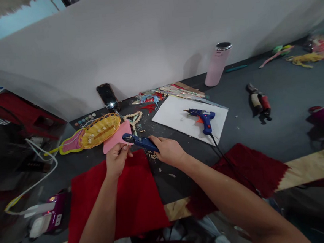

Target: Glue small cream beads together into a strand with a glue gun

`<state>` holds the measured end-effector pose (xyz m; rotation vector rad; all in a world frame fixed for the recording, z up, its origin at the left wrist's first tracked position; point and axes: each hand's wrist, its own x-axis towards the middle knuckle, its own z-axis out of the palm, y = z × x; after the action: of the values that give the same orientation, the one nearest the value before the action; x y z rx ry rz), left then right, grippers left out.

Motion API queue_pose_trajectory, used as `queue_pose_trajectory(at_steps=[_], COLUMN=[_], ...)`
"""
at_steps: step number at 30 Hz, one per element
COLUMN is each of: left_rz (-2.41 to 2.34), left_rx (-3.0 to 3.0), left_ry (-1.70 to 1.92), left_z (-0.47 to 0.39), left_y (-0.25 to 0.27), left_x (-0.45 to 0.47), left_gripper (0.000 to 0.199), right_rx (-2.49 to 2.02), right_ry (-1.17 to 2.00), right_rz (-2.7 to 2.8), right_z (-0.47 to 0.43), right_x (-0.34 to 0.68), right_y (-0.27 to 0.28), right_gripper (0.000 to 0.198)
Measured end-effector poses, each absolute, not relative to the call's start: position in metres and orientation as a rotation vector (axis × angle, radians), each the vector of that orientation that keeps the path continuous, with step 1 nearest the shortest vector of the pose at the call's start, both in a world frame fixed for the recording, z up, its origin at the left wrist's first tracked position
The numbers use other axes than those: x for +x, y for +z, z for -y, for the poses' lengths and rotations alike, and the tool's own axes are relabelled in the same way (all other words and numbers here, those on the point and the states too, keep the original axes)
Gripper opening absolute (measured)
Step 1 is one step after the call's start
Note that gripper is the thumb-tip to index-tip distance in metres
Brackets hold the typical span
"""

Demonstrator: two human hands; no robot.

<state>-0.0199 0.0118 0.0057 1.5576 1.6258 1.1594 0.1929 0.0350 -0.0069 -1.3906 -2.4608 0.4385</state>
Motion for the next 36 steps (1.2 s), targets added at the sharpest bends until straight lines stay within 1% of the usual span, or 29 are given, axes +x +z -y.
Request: queue_pose_trajectory(at_steps=[7,13,20,25,29,32,36], left_rz=[-1.397,-1.37,-1.478,-1.685,-1.82,-1.792,-1.694], left_rx=[1.373,1.338,1.457,1.551,1.593,1.625,1.671], left_ry=[1.082,1.12,1.17,1.265,1.273,1.257,1.2], left_z=[-0.014,-0.014,-0.014,-0.013,-0.01,-0.008,-0.008], left_y=[0.005,0.002,-0.003,-0.001,0.005,0.01,0.013], left_x=[-0.026,-0.028,-0.023,-0.013,-0.009,-0.01,-0.014], left_gripper=[0.024,0.023,0.025,0.023,0.019,0.017,0.02], right_rx=[-1.329,-1.395,-1.491,-1.498,-1.447,-1.377,-1.346], right_ry=[0.439,0.435,0.403,0.405,0.427,0.432,0.435], right_rz=[2.479,2.5,2.503,2.468,2.434,2.416,2.432], right_z=[-0.038,-0.035,-0.034,-0.035,-0.034,-0.034,-0.036], right_x=[0.196,0.196,0.195,0.195,0.194,0.195,0.197], right_y=[-0.008,-0.001,0.002,0.001,0.0,-0.002,-0.003], right_gripper=[0.051,0.048,0.046,0.046,0.046,0.05,0.054])
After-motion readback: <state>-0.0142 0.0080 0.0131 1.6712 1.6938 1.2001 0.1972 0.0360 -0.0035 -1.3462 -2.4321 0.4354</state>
